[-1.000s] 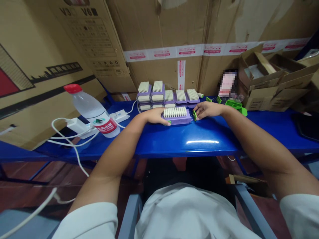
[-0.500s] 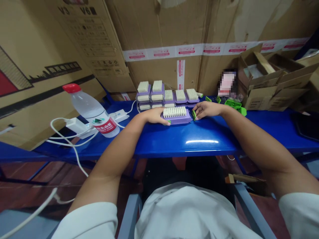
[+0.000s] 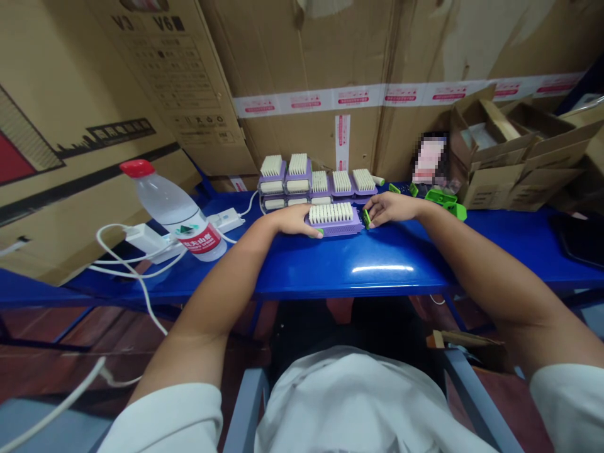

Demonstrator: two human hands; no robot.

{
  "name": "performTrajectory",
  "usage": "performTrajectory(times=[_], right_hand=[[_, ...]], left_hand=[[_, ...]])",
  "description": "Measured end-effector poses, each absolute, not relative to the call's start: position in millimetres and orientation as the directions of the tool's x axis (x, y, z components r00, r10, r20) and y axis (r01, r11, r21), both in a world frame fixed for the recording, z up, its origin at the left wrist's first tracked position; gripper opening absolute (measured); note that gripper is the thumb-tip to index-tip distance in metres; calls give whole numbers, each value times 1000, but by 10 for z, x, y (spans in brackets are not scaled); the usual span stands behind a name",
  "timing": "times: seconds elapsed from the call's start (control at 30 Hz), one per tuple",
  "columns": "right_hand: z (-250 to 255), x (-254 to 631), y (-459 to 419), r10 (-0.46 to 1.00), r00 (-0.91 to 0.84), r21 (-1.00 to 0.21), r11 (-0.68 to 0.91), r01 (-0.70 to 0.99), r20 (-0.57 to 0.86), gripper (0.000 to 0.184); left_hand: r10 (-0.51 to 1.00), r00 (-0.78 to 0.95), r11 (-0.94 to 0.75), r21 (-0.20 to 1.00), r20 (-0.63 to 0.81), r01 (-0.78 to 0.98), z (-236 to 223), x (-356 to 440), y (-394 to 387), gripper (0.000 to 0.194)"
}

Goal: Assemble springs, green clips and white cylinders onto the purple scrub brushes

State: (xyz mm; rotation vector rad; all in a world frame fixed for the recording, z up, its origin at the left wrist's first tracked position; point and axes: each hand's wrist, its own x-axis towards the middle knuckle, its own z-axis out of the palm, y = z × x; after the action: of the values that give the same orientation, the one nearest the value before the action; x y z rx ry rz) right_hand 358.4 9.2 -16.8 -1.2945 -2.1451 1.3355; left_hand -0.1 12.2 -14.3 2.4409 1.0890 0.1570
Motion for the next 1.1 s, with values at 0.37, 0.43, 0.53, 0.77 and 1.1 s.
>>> performTrajectory(times=[0.37,0.43,0.53,0.77,1.1], right_hand=[[-169,3560,86,810,-561,-837,182,516,-170,62],[-170,3560,86,809,-563,-834,187,519,-169,64],[-165,3554,79,808,-565,-830,194,523,-168,64],[-171,3547,82,812,-559,-830,188,525,-170,62],[-169,3549,87,813,-559,-824,201,529,-161,61]], left_hand=[[732,677,-578,450,-83,681,-131,11,106,104],[726,682,-583,454,-82,674,-130,13,106,104],[726,683,-581,457,-83,673,-126,20,104,104],[733,675,-572,461,-84,678,-122,20,102,101],[719,692,-587,472,-68,657,-148,13,122,100]])
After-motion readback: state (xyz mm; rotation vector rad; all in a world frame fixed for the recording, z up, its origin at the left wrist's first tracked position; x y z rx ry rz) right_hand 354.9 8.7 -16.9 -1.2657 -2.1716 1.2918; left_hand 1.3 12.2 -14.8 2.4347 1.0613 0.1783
